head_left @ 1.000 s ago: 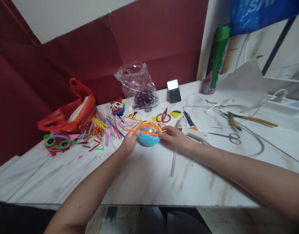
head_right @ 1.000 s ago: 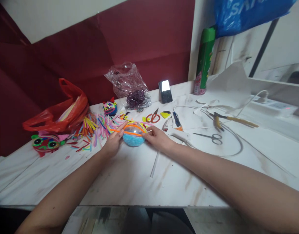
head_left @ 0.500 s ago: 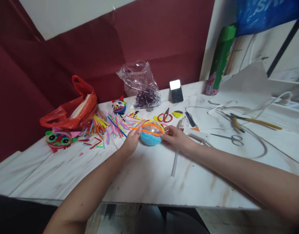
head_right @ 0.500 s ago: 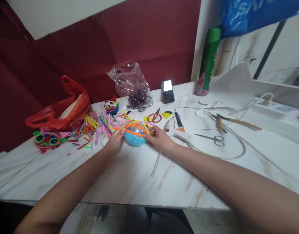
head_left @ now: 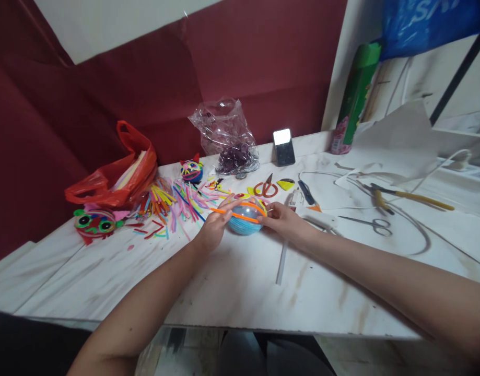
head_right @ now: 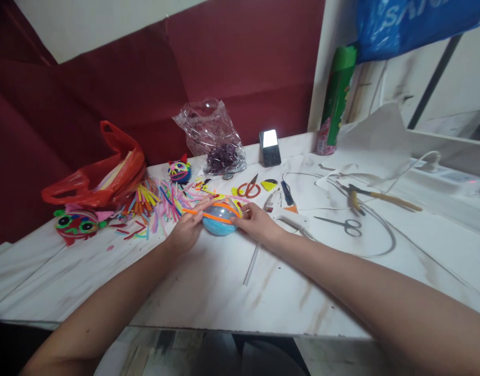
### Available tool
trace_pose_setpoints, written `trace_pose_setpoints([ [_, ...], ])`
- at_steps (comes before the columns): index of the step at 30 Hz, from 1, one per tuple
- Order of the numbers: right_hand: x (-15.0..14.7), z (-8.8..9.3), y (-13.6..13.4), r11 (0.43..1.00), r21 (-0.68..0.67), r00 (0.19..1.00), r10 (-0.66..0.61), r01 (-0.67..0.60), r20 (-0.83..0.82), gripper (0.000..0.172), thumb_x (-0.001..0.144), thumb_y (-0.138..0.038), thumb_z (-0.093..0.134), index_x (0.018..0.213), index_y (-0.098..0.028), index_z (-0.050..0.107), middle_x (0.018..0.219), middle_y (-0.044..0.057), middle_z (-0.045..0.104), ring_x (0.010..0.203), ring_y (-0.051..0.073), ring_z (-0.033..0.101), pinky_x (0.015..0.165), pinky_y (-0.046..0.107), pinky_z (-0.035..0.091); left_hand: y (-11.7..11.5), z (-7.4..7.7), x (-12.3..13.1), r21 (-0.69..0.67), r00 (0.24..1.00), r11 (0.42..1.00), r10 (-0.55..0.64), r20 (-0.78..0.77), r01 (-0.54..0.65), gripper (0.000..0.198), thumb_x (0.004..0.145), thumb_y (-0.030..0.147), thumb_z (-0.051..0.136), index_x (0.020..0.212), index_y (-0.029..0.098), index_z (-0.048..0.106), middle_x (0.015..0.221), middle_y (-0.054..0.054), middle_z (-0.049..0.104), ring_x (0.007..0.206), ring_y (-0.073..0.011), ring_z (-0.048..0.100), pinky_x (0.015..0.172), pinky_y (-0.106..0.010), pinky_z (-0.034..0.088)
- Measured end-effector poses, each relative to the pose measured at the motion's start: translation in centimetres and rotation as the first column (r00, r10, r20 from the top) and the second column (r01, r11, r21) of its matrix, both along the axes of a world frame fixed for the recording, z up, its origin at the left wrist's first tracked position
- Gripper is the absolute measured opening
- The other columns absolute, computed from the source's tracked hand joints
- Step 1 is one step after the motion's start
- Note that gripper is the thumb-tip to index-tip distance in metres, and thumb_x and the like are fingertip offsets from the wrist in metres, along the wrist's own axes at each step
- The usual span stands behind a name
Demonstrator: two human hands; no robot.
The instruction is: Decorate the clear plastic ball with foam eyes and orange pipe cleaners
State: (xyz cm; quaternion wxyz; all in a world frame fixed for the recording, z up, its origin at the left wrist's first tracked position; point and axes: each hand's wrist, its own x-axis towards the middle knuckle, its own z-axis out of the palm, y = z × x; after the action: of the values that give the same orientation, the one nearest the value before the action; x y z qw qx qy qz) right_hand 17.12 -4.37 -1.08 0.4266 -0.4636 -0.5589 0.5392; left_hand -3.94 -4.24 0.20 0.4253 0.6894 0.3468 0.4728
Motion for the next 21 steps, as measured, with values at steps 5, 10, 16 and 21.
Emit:
trace_pose_setpoints([
  [5, 0.0, -0.3, 0.3, 0.999, 0.038, 1.0, -0.003, 0.002, 0.021, 0.043, 0.063, -0.042, 0.076, 0.089, -0.021, 0.048, 0.073, -0.003, 0.061, 0.064, 0.013, 0.057, 0.059, 0.027, 0.045, -0.8, 0.4, 0.6, 0.102, 0.967, 0.985, 0.155, -0.203, -0.137, 0.057, 0.083, 0.045, 0.057, 0.134, 0.021, 0.053, 0.146, -0.008, 0.046, 0.143, -0.0276, 0.026, 0.119, -0.041, 0.017],
  [10, -0.1, -0.7, 0.5, 0.995, 0.1, 0.993, -0.032, 0.021, 0.111, 0.046, 0.061, -0.044, 0.076, 0.089, -0.022, 0.048, 0.065, -0.006, 0.056, 0.061, 0.013, 0.055, 0.056, 0.026, 0.042, -1.1, 0.8, 1.2, 0.043, 0.962, 0.979, 0.203, -0.184, -0.198, 0.056, 0.084, 0.04, 0.057, 0.136, 0.021, 0.049, 0.141, -0.009, 0.051, 0.135, -0.0272, 0.04, 0.116, -0.042, 0.025],
  [16, -0.3, -0.7, 0.4, 0.995, 0.098, 0.987, -0.051, 0.036, 0.154, 0.042, 0.065, -0.04, 0.074, 0.092, -0.023, 0.048, 0.08, -0.001, 0.065, 0.073, 0.016, 0.062, 0.064, 0.029, 0.048, -1.5, 1.4, 1.6, 0.05, 0.944, 0.977, 0.215, -0.251, -0.21, 0.069, 0.075, 0.035, 0.069, 0.139, 0.025, 0.045, 0.142, -0.008, 0.05, 0.134, -0.0295, 0.041, 0.114, -0.043, 0.027],
  [21, -0.3, -0.7, 0.3, 0.993, 0.112, 0.984, -0.056, 0.037, 0.171, 0.041, 0.066, -0.039, 0.074, 0.093, -0.022, 0.048, 0.081, -0.001, 0.066, 0.075, 0.017, 0.063, 0.068, 0.031, 0.05, -1.1, 1.0, 1.4, 0.067, 0.949, 0.98, 0.199, -0.244, -0.188, 0.088, 0.06, 0.033, 0.082, 0.139, 0.027, 0.044, 0.144, -0.008, 0.045, 0.137, -0.0325, 0.035, 0.115, -0.044, 0.024],
])
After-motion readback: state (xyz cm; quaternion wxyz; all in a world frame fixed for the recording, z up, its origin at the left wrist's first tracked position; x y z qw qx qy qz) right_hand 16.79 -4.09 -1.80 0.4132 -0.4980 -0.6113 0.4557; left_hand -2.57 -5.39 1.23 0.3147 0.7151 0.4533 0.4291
